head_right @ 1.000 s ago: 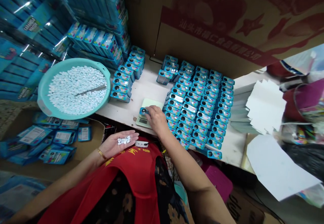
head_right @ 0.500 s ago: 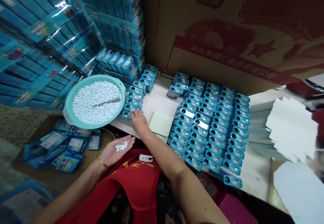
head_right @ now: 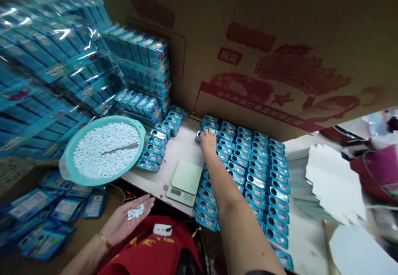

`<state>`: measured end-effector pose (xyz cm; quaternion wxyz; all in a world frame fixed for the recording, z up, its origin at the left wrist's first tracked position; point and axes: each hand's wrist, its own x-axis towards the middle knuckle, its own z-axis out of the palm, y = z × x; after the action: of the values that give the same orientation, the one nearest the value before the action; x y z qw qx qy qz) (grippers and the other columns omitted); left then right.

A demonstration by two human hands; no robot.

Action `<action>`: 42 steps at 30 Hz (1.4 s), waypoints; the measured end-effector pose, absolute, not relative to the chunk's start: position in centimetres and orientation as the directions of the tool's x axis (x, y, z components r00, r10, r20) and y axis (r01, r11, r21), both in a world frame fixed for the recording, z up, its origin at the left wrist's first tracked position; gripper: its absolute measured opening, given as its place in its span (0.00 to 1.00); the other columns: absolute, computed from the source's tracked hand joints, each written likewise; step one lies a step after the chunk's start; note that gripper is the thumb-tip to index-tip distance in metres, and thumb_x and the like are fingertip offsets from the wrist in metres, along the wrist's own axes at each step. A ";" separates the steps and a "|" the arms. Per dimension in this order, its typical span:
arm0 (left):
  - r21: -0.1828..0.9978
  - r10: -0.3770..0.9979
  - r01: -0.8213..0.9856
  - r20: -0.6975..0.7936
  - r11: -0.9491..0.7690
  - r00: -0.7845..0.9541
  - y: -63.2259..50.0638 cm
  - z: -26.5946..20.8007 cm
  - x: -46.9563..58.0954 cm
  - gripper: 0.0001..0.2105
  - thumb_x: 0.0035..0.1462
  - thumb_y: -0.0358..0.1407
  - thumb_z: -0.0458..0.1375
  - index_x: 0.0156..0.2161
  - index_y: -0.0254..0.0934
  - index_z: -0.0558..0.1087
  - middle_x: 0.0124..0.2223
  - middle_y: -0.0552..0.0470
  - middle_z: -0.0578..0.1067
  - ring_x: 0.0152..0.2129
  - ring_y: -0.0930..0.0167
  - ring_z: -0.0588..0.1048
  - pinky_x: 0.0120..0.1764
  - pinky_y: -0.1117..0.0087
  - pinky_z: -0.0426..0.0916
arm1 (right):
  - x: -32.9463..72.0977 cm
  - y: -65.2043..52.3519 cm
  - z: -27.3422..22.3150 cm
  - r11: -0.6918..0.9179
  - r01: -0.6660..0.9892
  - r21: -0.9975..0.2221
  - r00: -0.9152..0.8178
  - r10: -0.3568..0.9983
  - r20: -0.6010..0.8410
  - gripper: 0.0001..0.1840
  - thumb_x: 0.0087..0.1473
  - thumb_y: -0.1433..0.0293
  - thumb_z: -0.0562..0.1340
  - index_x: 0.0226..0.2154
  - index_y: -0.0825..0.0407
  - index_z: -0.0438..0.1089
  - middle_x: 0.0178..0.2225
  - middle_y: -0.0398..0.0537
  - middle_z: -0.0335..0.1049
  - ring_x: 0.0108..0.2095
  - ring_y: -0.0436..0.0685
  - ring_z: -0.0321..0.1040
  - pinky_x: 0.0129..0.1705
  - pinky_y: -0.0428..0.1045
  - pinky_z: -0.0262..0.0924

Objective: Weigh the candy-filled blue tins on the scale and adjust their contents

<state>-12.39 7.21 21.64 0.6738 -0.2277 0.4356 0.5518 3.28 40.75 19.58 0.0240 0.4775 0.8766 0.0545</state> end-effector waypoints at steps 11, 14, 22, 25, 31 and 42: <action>0.124 0.640 -0.964 -0.766 0.236 0.058 10.2 21.7 -11.4 0.11 0.50 0.25 0.53 0.41 0.24 0.69 0.44 0.36 0.73 0.46 0.62 0.69 0.47 0.65 0.66 | 6.0 31.1 22.7 0.821 0.569 0.054 -0.819 0.571 -0.050 0.12 0.55 0.74 0.49 0.39 0.50 0.65 0.43 0.53 0.61 0.40 0.58 0.55 0.37 0.51 0.49; 0.101 0.677 -0.966 -0.730 0.239 0.091 11.2 21.5 -11.3 0.12 0.52 0.26 0.51 0.42 0.25 0.69 0.45 0.37 0.72 0.47 0.62 0.67 0.48 0.63 0.65 | 6.3 27.6 23.1 0.870 0.493 0.011 -0.866 0.492 -0.091 0.11 0.54 0.75 0.50 0.36 0.51 0.66 0.42 0.53 0.62 0.39 0.58 0.56 0.37 0.51 0.51; 0.143 0.730 -0.954 -0.676 0.265 0.101 11.1 21.0 -10.9 0.15 0.55 0.27 0.48 0.47 0.27 0.67 0.47 0.38 0.71 0.44 0.66 0.70 0.45 0.65 0.66 | 3.7 19.6 23.0 0.873 0.418 -0.253 -0.897 0.440 0.037 0.17 0.56 0.72 0.50 0.49 0.57 0.60 0.46 0.57 0.61 0.44 0.59 0.55 0.44 0.54 0.55; 0.121 0.708 -0.948 -0.694 0.294 0.130 10.0 20.7 -10.8 0.15 0.57 0.30 0.46 0.48 0.28 0.66 0.45 0.40 0.72 0.40 0.68 0.72 0.42 0.68 0.68 | 2.0 16.1 22.9 0.858 0.354 -0.372 -0.926 0.378 -0.010 0.20 0.55 0.73 0.51 0.51 0.60 0.56 0.44 0.56 0.61 0.42 0.59 0.57 0.43 0.53 0.57; 0.070 0.592 -0.957 -0.798 0.280 0.115 8.2 19.7 -10.5 0.11 0.57 0.29 0.46 0.39 0.28 0.70 0.33 0.45 0.76 0.32 0.71 0.75 0.40 0.69 0.68 | 1.3 14.9 22.2 0.788 0.387 -0.479 -0.918 0.377 -0.121 0.11 0.54 0.75 0.52 0.41 0.57 0.62 0.39 0.53 0.62 0.39 0.55 0.59 0.38 0.48 0.60; 0.030 0.548 -0.930 -0.814 0.367 0.190 8.3 19.7 -10.2 0.11 0.55 0.27 0.48 0.42 0.26 0.68 0.33 0.43 0.75 0.31 0.69 0.75 0.40 0.67 0.69 | 1.9 14.6 21.2 0.778 0.327 -0.537 -0.935 0.349 -0.064 0.08 0.54 0.76 0.52 0.36 0.55 0.66 0.35 0.49 0.64 0.36 0.53 0.61 0.37 0.47 0.60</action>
<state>-10.23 8.25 19.75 0.7309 -0.2469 0.3863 0.5055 1.90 14.58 21.21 -0.0194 0.1793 0.9426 -0.2811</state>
